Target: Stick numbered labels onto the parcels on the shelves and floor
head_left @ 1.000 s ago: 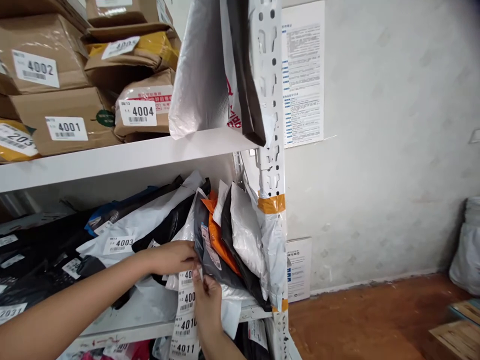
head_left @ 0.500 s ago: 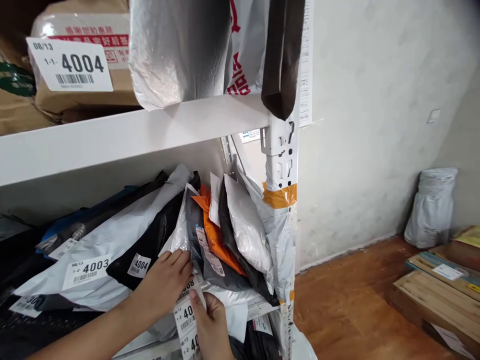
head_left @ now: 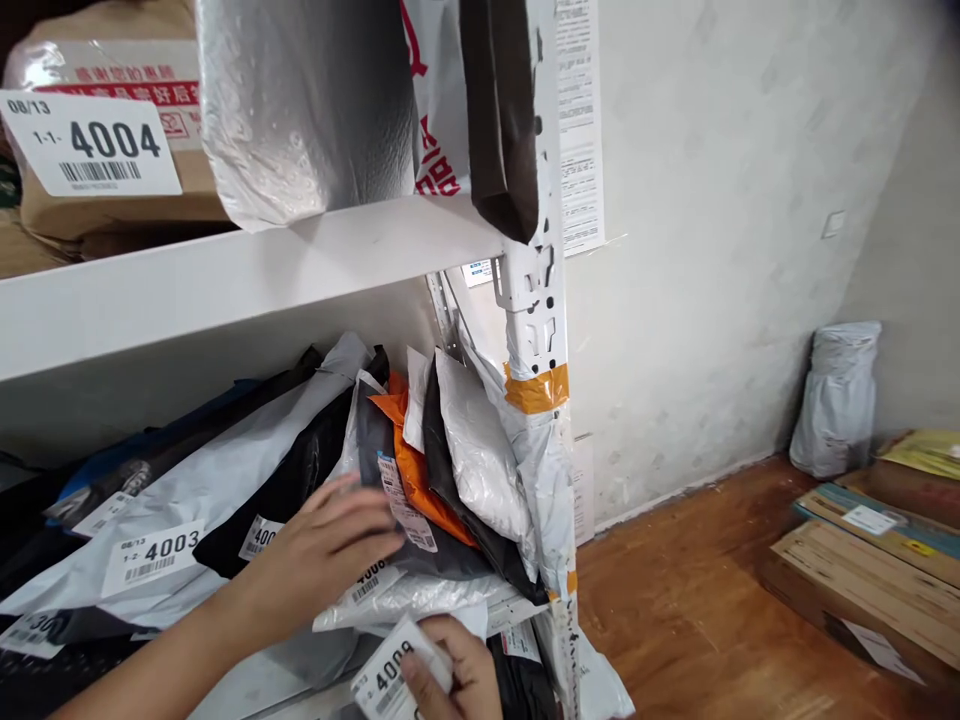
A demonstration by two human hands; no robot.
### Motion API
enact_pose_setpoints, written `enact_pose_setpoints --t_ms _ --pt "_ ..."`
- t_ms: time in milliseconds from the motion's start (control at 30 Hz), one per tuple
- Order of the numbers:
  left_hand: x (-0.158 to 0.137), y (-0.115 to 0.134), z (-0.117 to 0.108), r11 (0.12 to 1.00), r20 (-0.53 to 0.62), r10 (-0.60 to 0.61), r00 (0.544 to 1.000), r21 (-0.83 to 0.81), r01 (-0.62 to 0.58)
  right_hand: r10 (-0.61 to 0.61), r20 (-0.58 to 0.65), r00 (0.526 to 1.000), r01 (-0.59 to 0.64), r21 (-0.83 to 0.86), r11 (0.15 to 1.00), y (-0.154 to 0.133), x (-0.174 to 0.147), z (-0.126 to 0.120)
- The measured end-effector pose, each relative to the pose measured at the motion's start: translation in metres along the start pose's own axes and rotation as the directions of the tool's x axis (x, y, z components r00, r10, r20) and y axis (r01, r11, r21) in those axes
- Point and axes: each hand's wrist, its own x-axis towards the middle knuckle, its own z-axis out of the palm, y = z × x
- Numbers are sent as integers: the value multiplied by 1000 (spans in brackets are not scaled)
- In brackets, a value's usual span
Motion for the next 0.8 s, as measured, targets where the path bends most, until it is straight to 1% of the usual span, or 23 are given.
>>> enact_pose_setpoints --t_ms 33,67,133,200,267,300,333,367,400,467,567,633,733,800 --pt "1 -2 -6 995 96 55 994 -91 -46 -29 29 999 28 33 999 -14 6 -2" --pt "2 -5 -12 984 176 70 982 -175 -39 -41 74 996 35 82 996 -27 12 -3" --pt "1 -9 -19 946 278 41 960 -319 52 8 169 986 -40 185 982 -48 22 0" --pt "-1 -13 -22 879 331 0 944 -450 158 103 235 967 -163 252 954 -59 29 9" --pt "-3 -14 -21 796 381 -79 921 -532 289 183 236 954 -250 297 922 -60 32 22" --pt "-3 -14 -19 763 409 -135 902 -538 358 209 214 954 -271 322 907 -58 33 28" --pt "-3 -14 -17 745 438 -191 879 -518 420 226 182 957 -278 349 895 -55 33 35" --pt "-2 -13 -14 746 460 -232 857 -481 460 237 153 959 -278 370 887 -51 34 40" --pt "-2 -12 -11 766 473 -252 844 -435 473 244 129 961 -275 379 884 -47 35 45" --pt "-2 -9 -3 837 463 -237 854 -349 421 243 94 965 -261 367 893 -39 38 52" --pt "-3 -5 9 919 395 -231 889 -213 333 236 34 971 -235 314 920 -32 41 55" --pt "-3 -1 14 944 364 -253 897 -110 311 232 13 973 -225 293 929 -31 41 54" --pt "-1 6 19 957 334 -287 898 59 283 222 81 972 -236 259 937 -35 39 52" --pt "-1 9 20 956 292 -290 911 139 259 248 103 963 -266 240 934 -36 36 50"
